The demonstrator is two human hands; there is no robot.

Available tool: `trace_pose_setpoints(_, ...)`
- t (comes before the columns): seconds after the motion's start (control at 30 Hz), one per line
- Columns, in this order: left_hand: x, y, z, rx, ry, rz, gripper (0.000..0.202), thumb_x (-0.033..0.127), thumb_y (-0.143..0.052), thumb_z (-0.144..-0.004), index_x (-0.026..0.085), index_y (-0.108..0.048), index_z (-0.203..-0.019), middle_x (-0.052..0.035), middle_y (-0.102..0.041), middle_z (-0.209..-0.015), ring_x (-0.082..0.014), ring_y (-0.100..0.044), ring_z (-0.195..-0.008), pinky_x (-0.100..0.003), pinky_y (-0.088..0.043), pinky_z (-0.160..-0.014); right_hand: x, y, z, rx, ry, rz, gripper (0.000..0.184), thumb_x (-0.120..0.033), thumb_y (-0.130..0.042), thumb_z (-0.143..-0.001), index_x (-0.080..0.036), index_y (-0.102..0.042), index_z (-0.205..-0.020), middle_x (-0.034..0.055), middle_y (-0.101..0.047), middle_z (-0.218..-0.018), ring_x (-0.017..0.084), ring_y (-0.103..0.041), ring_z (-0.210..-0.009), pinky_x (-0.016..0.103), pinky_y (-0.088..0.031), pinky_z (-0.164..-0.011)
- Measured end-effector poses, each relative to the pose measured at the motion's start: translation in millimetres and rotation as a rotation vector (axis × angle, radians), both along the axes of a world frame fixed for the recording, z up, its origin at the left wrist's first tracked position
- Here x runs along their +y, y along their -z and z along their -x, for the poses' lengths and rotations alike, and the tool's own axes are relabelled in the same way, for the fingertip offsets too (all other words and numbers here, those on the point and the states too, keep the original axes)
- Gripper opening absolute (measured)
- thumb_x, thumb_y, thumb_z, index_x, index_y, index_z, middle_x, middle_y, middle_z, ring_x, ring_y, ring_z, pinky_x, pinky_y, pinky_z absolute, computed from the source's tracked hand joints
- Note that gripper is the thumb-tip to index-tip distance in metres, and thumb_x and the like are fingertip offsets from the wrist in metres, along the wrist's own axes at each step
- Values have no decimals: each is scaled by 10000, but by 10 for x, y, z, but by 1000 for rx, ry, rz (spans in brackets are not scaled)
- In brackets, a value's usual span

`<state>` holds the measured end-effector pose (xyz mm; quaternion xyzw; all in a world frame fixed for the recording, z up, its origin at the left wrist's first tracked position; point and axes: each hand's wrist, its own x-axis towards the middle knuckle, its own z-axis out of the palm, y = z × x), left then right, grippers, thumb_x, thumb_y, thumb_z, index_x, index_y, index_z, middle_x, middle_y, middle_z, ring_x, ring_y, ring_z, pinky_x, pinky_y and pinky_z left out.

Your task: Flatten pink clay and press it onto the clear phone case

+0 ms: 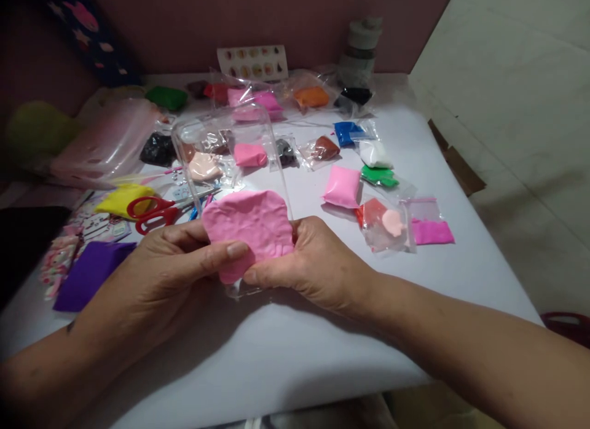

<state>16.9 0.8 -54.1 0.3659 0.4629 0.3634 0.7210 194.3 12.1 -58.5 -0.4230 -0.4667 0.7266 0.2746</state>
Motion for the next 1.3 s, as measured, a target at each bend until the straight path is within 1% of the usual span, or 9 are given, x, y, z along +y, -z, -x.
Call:
trace_pose_setpoints(0.2,20,0,32,-34,-12,-4,81,218,-758,-796,202,-741,-718,10,-690,-731,-110,-592,-655,-219,-476,-639,27,21,-23,-35,-24,15,173,-227,-826,-678,-159,-728,-803,18,-652,-785,153,-601,-753,256,-475,-690)
trace_pose_setpoints(0.37,26,28,47,-41,-72,-28,104,220,-767,-789,180,-710,-711,9,-672,-742,-103,-580,-658,-216,-474,-658,33,34,-27,152,-32,83,199,-297,-785,-771,-148,-740,-896,44,-681,-807,154,-629,-746,285,-513,-745)
trace_pose_setpoints(0.5,27,44,39,-35,-45,-75,47,218,-746,-808,174,-756,-819,-19,-699,-808,-126,-603,-734,-240,-491,-731,13,45,-16,140,18,103,188,-292,-783,-767,-127,-721,-832,41,-659,-756,141,-605,-687,305,-526,-765)
trace_pose_setpoints(0.6,31,47,43,-31,-48,-75,52,210,-747,-804,186,-764,-848,-17,-704,-818,-124,-596,-734,-231,-482,-714,15,70,-21,88,26,78,181,-292,-793,-755,-140,-702,-789,29,-643,-752,128,-583,-670,302,-525,-760)
trace_pose_setpoints(0.9,39,32,67,12,-73,-42,86,242,-775,-775,170,-730,-763,-20,-684,-795,-117,-574,-691,-242,-480,-704,43,60,-21,0,12,26,198,-276,-816,-718,-138,-695,-791,20,-640,-746,136,-587,-698,256,-469,-669)
trace_pose_setpoints(1.0,44,29,81,21,-48,-55,75,247,-767,-786,180,-747,-811,-30,-704,-830,-126,-586,-710,-244,-484,-709,33,65,-31,5,5,23,207,-293,-825,-727,-150,-691,-793,4,-623,-729,135,-592,-707,263,-476,-692)
trace_pose_setpoints(1.13,69,29,90,8,-45,-55,65,219,-748,-800,185,-761,-853,-40,-724,-850,-143,-619,-743,-257,-504,-740,43,72,-44,65,-23,13,225,-309,-833,-742,-163,-712,-862,12,-646,-793,123,-584,-705,272,-486,-707)
trace_pose_setpoints(1.23,86,34,80,-34,-70,-66,79,180,-739,-796,178,-769,-869,-42,-726,-824,-161,-643,-787,-262,-523,-765,52,81,-34,159,21,43,227,-355,-777,-809,-149,-683,-807,14,-630,-761,111,-559,-671,314,-505,-754)
trace_pose_setpoints(1.3,88,36,77,-41,-76,-60,88,155,-739,-785,176,-768,-866,-39,-728,-832,-154,-645,-789,-247,-524,-761,49,94,-21,160,56,40,188,-320,-737,-844,-146,-680,-803,18,-636,-767,106,-558,-670,317,-506,-773)
